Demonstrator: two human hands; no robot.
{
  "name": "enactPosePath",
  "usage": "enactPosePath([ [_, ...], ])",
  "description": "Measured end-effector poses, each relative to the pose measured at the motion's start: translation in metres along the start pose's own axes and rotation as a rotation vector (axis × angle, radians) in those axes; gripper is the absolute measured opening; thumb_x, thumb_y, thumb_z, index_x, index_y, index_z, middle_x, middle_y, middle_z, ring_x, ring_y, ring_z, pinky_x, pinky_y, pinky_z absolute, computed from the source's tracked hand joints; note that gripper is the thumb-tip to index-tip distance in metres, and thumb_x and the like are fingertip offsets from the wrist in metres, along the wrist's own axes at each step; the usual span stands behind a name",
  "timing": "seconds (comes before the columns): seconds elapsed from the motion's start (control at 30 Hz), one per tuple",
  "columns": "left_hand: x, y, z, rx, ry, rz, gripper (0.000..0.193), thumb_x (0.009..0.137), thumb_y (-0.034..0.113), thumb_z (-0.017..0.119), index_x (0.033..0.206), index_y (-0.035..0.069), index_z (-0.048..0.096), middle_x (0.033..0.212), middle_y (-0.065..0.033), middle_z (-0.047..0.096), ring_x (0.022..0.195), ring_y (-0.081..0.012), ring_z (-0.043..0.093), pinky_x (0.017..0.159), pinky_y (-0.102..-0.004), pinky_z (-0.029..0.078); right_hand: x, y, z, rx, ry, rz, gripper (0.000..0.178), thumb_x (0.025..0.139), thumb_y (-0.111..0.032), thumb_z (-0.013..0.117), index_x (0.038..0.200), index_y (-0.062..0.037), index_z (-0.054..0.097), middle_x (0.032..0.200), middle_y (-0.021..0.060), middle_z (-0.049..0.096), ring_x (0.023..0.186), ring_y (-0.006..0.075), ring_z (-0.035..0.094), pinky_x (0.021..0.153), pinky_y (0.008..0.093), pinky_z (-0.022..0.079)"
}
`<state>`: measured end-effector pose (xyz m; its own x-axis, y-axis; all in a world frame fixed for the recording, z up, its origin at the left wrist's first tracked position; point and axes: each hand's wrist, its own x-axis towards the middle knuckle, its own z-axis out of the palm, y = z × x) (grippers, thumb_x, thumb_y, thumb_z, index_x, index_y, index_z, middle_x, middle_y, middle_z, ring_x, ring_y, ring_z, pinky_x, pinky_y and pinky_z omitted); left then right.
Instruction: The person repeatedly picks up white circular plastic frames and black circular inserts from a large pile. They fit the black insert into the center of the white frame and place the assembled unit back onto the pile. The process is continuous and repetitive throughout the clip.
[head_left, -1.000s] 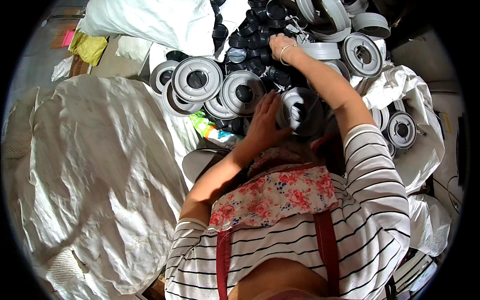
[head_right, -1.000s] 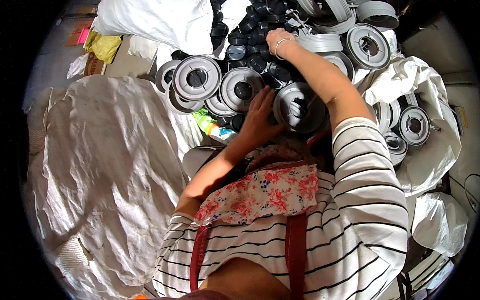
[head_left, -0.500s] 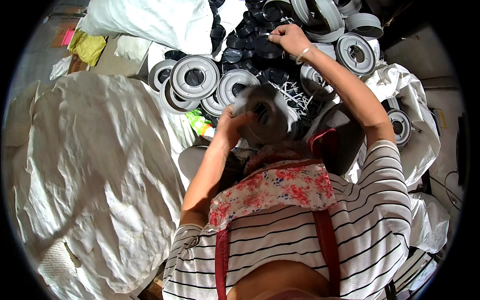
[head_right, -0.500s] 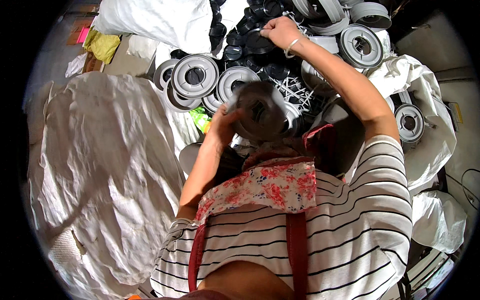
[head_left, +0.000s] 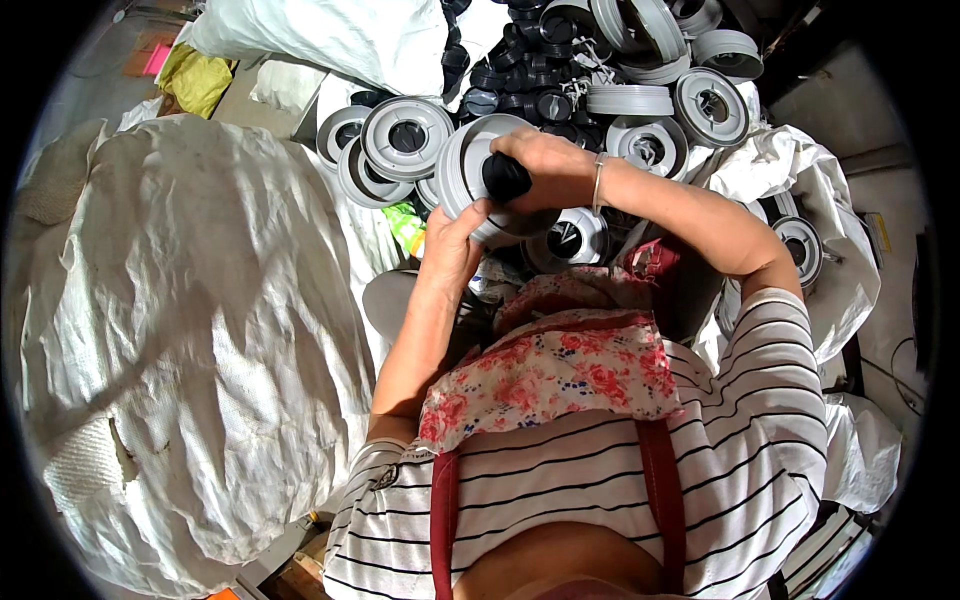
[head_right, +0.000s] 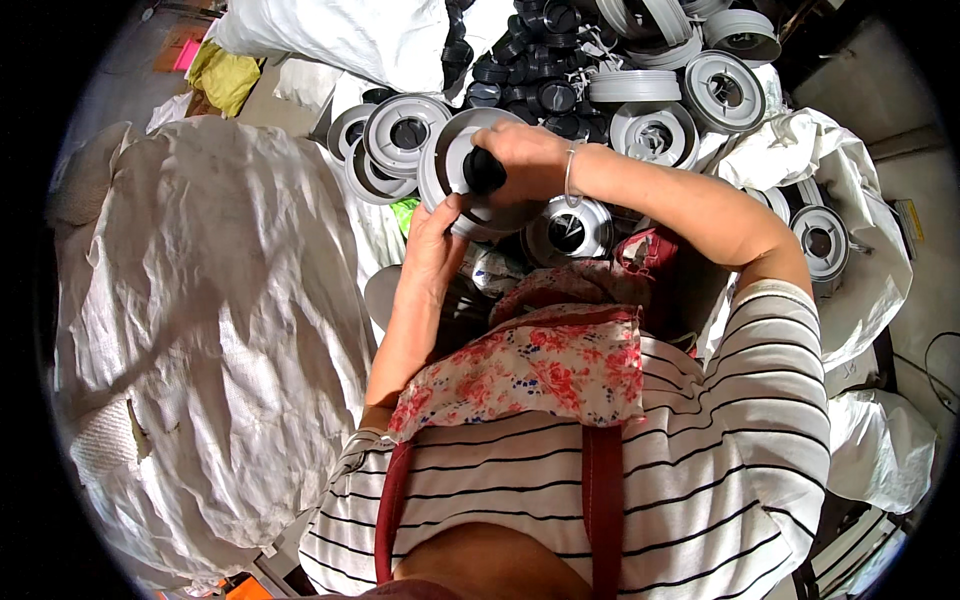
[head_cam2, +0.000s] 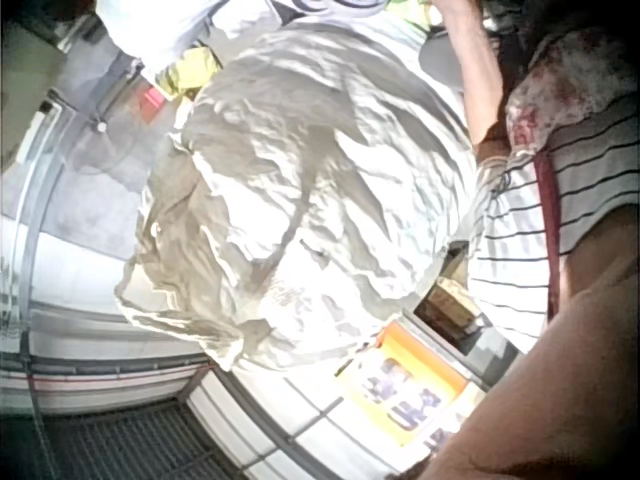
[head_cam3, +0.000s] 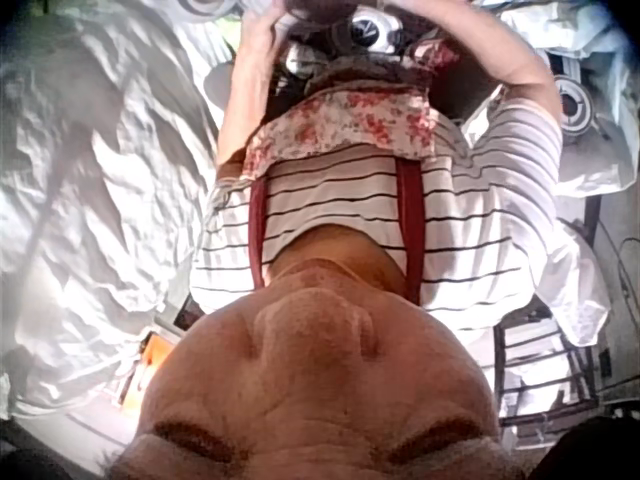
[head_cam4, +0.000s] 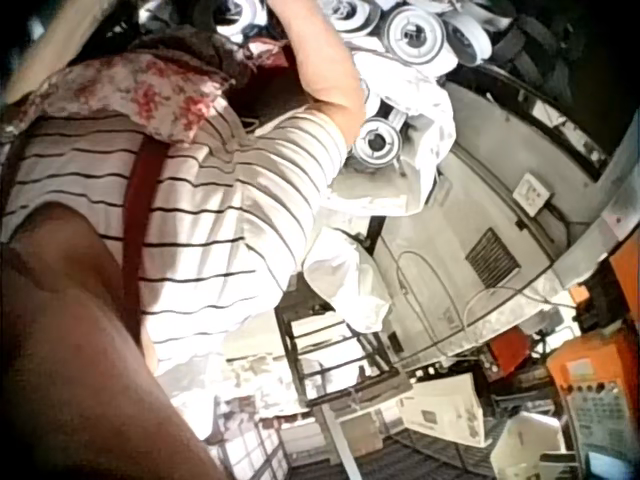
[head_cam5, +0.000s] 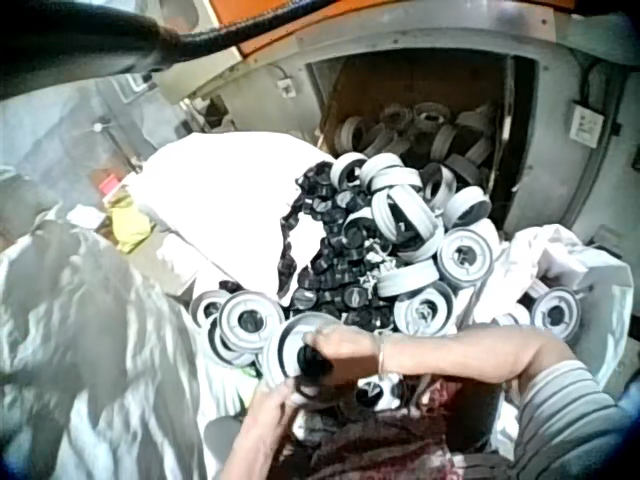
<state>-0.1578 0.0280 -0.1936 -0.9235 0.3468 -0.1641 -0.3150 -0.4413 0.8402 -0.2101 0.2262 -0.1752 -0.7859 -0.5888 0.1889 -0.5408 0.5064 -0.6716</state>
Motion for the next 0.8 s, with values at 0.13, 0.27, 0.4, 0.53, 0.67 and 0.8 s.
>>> enactPosePath([
  [0.13, 0.000, 0.013, -0.001, -0.072, -0.053, -0.105, 0.046, 0.083, 0.016, 0.066, 0.121, -0.003, 0.049, 0.113, -0.0114, 0.059, 0.104, -0.0223, 0.058, 0.092, -0.0357, 0.046, -0.006, -0.001, 0.000, -0.164, -0.044, -0.188, 0.066, 0.057, -0.011, 0.076, 0.116, -0.0020, 0.048, 0.100, 0.0171, 0.054, 0.098, 0.0353, 0.053, 0.085, 0.0399, 0.045],
  [0.27, -0.002, 0.017, 0.006, -0.129, -0.039, -0.125, 0.045, 0.083, 0.013, 0.065, 0.121, -0.004, 0.049, 0.113, -0.0126, 0.060, 0.105, -0.0224, 0.058, 0.092, -0.0355, 0.046, -0.010, 0.007, 0.005, -0.030, 0.067, -0.282, 0.062, 0.059, -0.010, 0.075, 0.114, -0.0042, 0.049, 0.103, 0.0149, 0.052, 0.098, 0.0341, 0.052, 0.085, 0.0407, 0.044],
  [0.4, -0.001, 0.009, -0.006, -0.052, -0.064, -0.106, 0.046, 0.082, 0.013, 0.066, 0.121, -0.004, 0.049, 0.113, -0.0129, 0.059, 0.103, -0.0223, 0.059, 0.092, -0.0354, 0.047, -0.013, 0.014, 0.016, -0.074, 0.085, -0.329, 0.064, 0.059, -0.010, 0.074, 0.118, -0.0057, 0.049, 0.111, 0.0151, 0.049, 0.102, 0.0341, 0.050, 0.087, 0.0409, 0.043],
  [0.53, 0.001, 0.010, -0.032, -0.083, -0.079, -0.262, 0.045, 0.081, 0.012, 0.067, 0.120, -0.003, 0.049, 0.114, -0.0124, 0.060, 0.103, -0.0221, 0.059, 0.093, -0.0357, 0.047, -0.021, 0.018, 0.024, -0.253, -0.079, -0.439, 0.067, 0.058, -0.008, 0.071, 0.122, -0.0064, 0.048, 0.122, 0.0150, 0.045, 0.108, 0.0340, 0.046, 0.090, 0.0400, 0.043],
  [0.67, 0.004, 0.006, -0.039, -0.099, -0.066, -0.328, 0.042, 0.081, 0.011, 0.066, 0.118, -0.002, 0.051, 0.111, -0.0114, 0.061, 0.100, -0.0215, 0.060, 0.089, -0.0353, 0.050, -0.024, 0.022, 0.031, -0.253, -0.125, -0.417, 0.066, 0.060, -0.008, 0.068, 0.123, -0.0080, 0.048, 0.128, 0.0149, 0.043, 0.111, 0.0347, 0.045, 0.089, 0.0399, 0.047],
  [0.8, 0.000, -0.003, -0.042, -0.134, -0.038, -0.316, 0.037, 0.081, 0.007, 0.063, 0.115, -0.002, 0.053, 0.106, -0.0104, 0.062, 0.095, -0.0204, 0.062, 0.086, -0.0349, 0.051, -0.027, 0.027, 0.035, -0.279, -0.068, -0.452, 0.064, 0.061, -0.010, 0.068, 0.122, -0.0089, 0.049, 0.127, 0.0148, 0.044, 0.113, 0.0351, 0.046, 0.088, 0.0392, 0.049],
])
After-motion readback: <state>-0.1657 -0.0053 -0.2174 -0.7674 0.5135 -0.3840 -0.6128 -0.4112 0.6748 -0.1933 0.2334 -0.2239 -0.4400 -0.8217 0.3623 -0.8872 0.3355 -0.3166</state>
